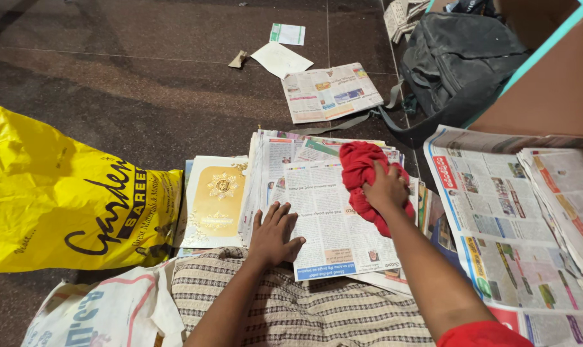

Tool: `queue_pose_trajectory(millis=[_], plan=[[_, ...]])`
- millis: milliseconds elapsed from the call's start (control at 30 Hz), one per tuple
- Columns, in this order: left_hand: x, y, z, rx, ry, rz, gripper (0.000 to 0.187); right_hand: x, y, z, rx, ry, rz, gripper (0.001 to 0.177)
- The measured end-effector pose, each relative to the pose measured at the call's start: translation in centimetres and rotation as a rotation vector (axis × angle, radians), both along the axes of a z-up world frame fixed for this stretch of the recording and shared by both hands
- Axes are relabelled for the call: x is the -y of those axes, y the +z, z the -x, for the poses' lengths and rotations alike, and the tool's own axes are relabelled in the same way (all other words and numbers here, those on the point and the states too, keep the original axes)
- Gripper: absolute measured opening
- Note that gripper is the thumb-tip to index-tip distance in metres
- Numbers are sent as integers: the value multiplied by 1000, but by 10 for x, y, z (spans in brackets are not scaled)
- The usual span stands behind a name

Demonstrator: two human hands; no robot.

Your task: The person sits on the floor and wipes the surface of a stack of newspapers using a red cloth. They repeatedly pick up individual newspapers, wipe them, and place them back into the pile.

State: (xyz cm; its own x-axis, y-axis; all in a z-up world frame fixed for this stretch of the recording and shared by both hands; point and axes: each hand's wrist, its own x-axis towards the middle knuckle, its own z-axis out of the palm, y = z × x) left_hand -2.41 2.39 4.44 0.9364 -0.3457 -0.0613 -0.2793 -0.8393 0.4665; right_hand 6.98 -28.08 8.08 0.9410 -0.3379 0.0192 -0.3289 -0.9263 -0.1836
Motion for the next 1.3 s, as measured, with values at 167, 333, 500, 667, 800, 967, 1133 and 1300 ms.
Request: queue_pose_trajectory(millis=[167,333,500,667,800,967,1133,1300], plan=[[-1,-6,-2,25,1,-30,79,-22,11,52,-54,86,41,79],[-3,-15,-4,31,-6,-71,79,-95,5,115,4,358,-98,78],[-4,-23,-6,44,-23,-167,91,-119,4,154,59,474,-111,82],[-5,-12,-1,76,-21,-23,71,-79,6,157,-28,406,-91,81],[0,5,3,-28,9,-64,76,-34,7,148,-46,230,-11,81],[0,1,5,-10,6,-67,74,17,-6,134,111,81,10,82],[-6,-20,10,231,-136,-177,72,45,-25,121,119,-41,-60,87],[-2,7,28,129,-512,-147,101,68,-42,105,85,-127,-175,92]])
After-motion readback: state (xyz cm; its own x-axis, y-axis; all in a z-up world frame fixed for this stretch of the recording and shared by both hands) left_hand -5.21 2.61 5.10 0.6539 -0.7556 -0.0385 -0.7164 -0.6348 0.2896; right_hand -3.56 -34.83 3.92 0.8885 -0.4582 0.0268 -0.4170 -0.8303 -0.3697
